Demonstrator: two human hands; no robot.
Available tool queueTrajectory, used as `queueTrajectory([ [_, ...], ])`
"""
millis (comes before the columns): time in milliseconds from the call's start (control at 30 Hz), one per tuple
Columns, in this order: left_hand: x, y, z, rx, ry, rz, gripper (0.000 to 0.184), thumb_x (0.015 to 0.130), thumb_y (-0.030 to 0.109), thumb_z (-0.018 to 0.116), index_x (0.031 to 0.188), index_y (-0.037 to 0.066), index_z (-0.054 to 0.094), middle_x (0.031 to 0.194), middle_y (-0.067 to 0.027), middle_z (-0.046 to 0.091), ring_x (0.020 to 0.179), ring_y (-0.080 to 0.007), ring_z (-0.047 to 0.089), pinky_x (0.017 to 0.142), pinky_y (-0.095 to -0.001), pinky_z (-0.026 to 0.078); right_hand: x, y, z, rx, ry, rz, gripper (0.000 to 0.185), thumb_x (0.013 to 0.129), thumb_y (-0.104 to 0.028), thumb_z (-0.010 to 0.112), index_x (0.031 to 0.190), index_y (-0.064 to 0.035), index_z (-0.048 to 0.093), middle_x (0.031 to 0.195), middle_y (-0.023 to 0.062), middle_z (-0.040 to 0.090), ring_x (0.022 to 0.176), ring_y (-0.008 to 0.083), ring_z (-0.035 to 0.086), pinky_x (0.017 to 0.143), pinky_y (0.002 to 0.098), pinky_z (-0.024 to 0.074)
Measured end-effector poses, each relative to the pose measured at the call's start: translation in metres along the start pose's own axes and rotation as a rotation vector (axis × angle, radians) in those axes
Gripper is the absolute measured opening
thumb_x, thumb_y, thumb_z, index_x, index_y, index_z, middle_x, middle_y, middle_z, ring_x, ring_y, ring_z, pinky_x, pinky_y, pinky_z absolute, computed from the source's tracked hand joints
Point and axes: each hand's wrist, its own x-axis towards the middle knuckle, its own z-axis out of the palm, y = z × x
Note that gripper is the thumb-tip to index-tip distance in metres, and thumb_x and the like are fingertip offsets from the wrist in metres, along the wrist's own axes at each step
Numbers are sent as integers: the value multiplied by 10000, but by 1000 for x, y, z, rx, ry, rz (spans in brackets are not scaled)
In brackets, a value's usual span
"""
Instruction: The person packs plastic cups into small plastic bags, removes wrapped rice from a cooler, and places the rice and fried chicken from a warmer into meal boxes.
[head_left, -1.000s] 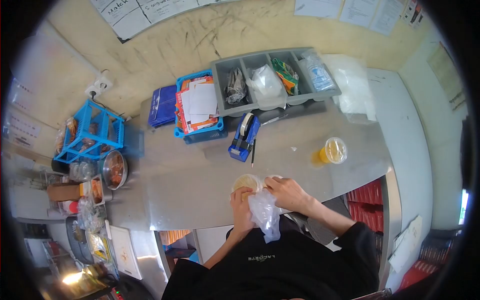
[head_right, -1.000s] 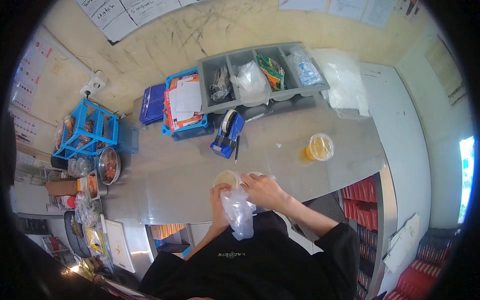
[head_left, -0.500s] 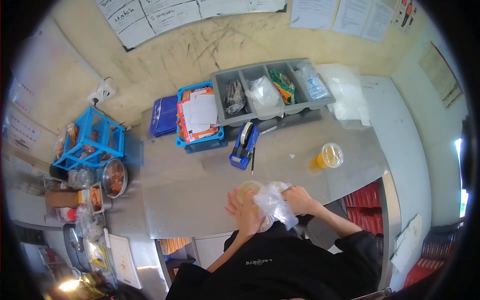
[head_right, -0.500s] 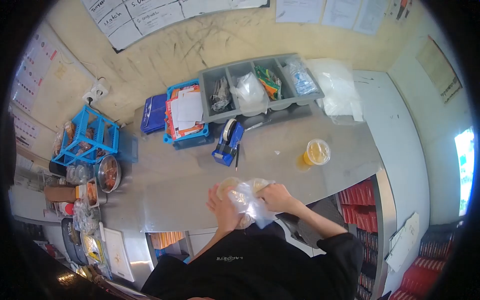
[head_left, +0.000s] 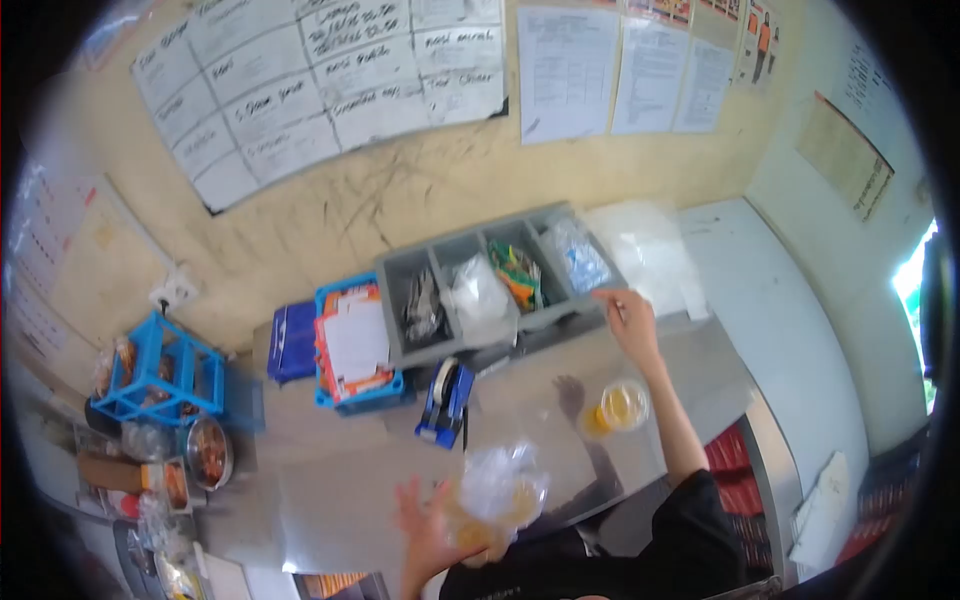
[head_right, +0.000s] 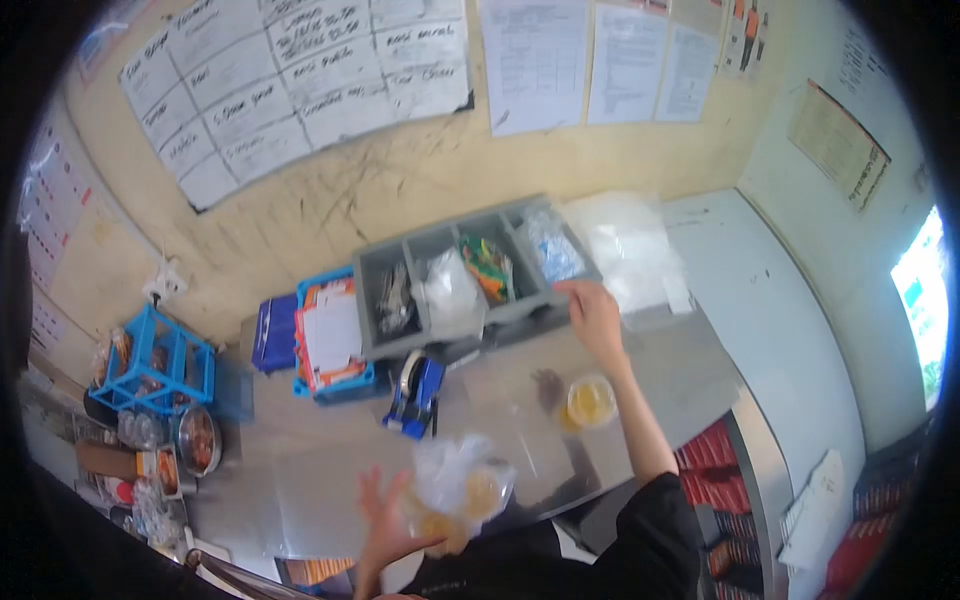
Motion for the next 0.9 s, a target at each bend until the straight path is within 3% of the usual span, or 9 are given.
queueTrajectory([
  [100,28,-52,-54,114,131,80,1004,562,387,829,1362,49,324,1385,-215,293,1321,-392,228,1073,-501,177,131,79,17,-147,23,-230,211,784,-136,596,979,-94,665,983,106,649,954,270,594,844,385,458],
  [200,80,-23,-84,-129,417,-73,837,627,226,807,1320,34,380,1335,-189,381,1258,-323,359,1049,-405,268,216,120,47,-513,-28,-358,190,752,-181,651,925,-104,669,876,93,660,909,249,603,826,400,451],
  [267,128,16,-90,-32,471,98,661,687,222,768,1262,86,470,1301,-187,428,1233,-363,386,987,-480,329,221,133,64,-728,-157,-281,192,731,-234,686,892,-131,673,829,83,658,895,246,599,840,417,432],
  [333,182,80,-87,-113,303,331,555,713,99,730,1217,48,501,1200,-148,524,1124,-282,507,949,-340,389,223,104,30,-667,-268,-455,126,744,-268,672,791,-154,644,809,56,635,875,232,587,795,412,420],
  [467,295,146,-25,-347,-116,568,676,706,156,765,1291,54,441,1261,-121,493,1131,-283,497,989,-379,361,172,93,-18,-382,-351,-498,84,744,-240,665,720,-167,633,724,21,588,797,214,570,788,368,355],
  [600,392,189,86,-162,291,620,1038,652,167,805,1437,102,129,1179,-192,521,1130,-320,506,944,-369,414,156,85,-50,-117,-472,-571,63,759,-204,642,792,-152,656,761,24,616,824,197,576,785,347,337],
  [700,429,194,148,-728,19,377,1153,595,120,833,1445,107,54,1125,-184,553,1082,-329,542,906,-382,444,163,95,-49,-55,-562,-468,98,750,-209,664,826,-148,655,815,2,634,767,194,581,769,348,375],
  [800,421,206,138,-640,-8,328,1212,558,107,855,1443,106,28,1110,-169,558,1060,-312,550,902,-387,443,174,90,-47,-206,-619,-300,104,747,-222,668,818,-147,651,830,7,637,725,214,594,691,358,436],
  [900,421,197,127,-539,-50,336,1206,574,134,861,1440,93,22,1152,-158,536,1095,-279,528,936,-374,416,185,102,-25,-211,-511,-492,160,765,-224,640,901,-141,655,792,57,647,700,269,618,611,396,478],
])
